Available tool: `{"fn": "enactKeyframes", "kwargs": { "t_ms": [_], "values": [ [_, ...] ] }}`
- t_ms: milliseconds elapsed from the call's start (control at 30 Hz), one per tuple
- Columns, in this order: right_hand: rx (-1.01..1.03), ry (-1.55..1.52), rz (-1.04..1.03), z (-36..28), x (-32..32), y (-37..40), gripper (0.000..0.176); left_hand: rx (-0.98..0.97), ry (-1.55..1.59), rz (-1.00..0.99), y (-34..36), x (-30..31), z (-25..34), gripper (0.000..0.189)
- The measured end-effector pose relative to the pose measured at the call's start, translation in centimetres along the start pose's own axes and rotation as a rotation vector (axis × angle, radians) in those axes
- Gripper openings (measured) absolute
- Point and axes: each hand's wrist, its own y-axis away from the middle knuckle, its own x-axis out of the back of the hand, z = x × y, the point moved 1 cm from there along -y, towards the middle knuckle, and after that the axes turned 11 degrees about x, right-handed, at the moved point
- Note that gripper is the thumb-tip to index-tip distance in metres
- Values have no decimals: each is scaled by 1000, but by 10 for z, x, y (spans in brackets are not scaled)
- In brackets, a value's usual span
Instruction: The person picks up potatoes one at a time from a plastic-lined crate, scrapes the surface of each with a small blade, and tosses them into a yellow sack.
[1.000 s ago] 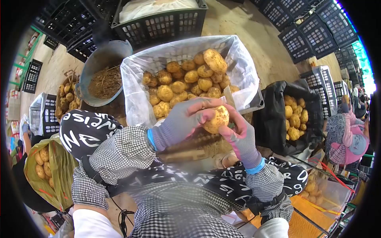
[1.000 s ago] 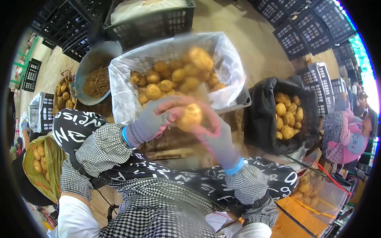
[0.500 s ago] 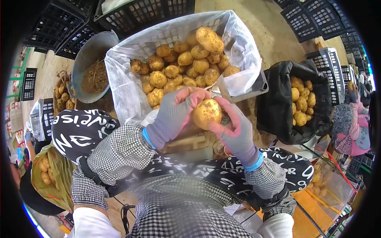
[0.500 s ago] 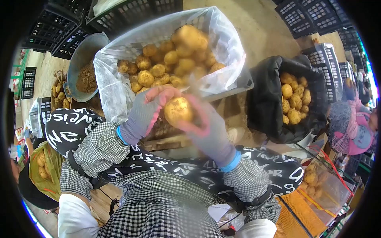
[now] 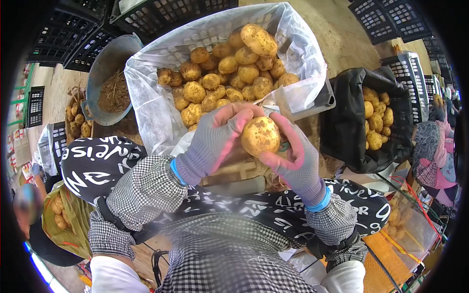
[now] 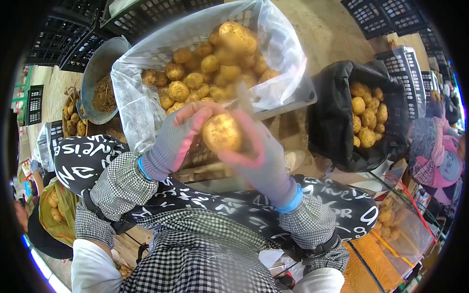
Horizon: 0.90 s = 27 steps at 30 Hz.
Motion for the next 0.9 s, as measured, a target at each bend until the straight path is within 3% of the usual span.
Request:
{"fn": "enactKeyframes", "kwargs": {
  "t_ms": [67,167,267,333,433,467,500,533,600,667,733,800,867,900],
  "values": [
    [-43,-17,-59,-2,3,0,83,-20,-14,-15,0,0,0,39],
    [-5,-22,-33,0,0,1,81,-39,-92,-8,0,1,0,40],
    [87,207,-21,-10,0,-3,69,-41,-143,-7,0,0,-1,44],
    [-256,-395,136,-19,1,-6,65,-97,-248,8,-2,2,2,47],
    [-273,-440,300,-5,6,-6,54,-424,-373,243,-13,38,67,50],
    [-277,-505,348,-10,13,-8,51,-570,-394,230,-19,66,93,47],
    [-279,-569,394,-12,20,-9,50,-526,-413,454,-26,89,118,47],
    [-297,-570,414,-10,26,-10,49,-598,-636,573,-35,113,129,48],
    [-300,-547,448,-10,36,-14,46,-203,-954,642,-48,126,124,32],
    [-290,-597,504,-10,45,-13,47,-376,-1807,497,-82,190,78,32],
    [-254,-587,577,-14,54,-10,48,167,-1986,547,-91,202,35,29],
    [-158,-502,698,-32,64,3,48,-72,-2048,665,-90,211,1,25],
    [-45,-431,799,-64,75,30,47,-265,-2166,634,-111,253,-27,22],
    [-53,-331,841,-80,84,51,48,-205,-2359,538,-108,243,-19,20]
  ]
}}
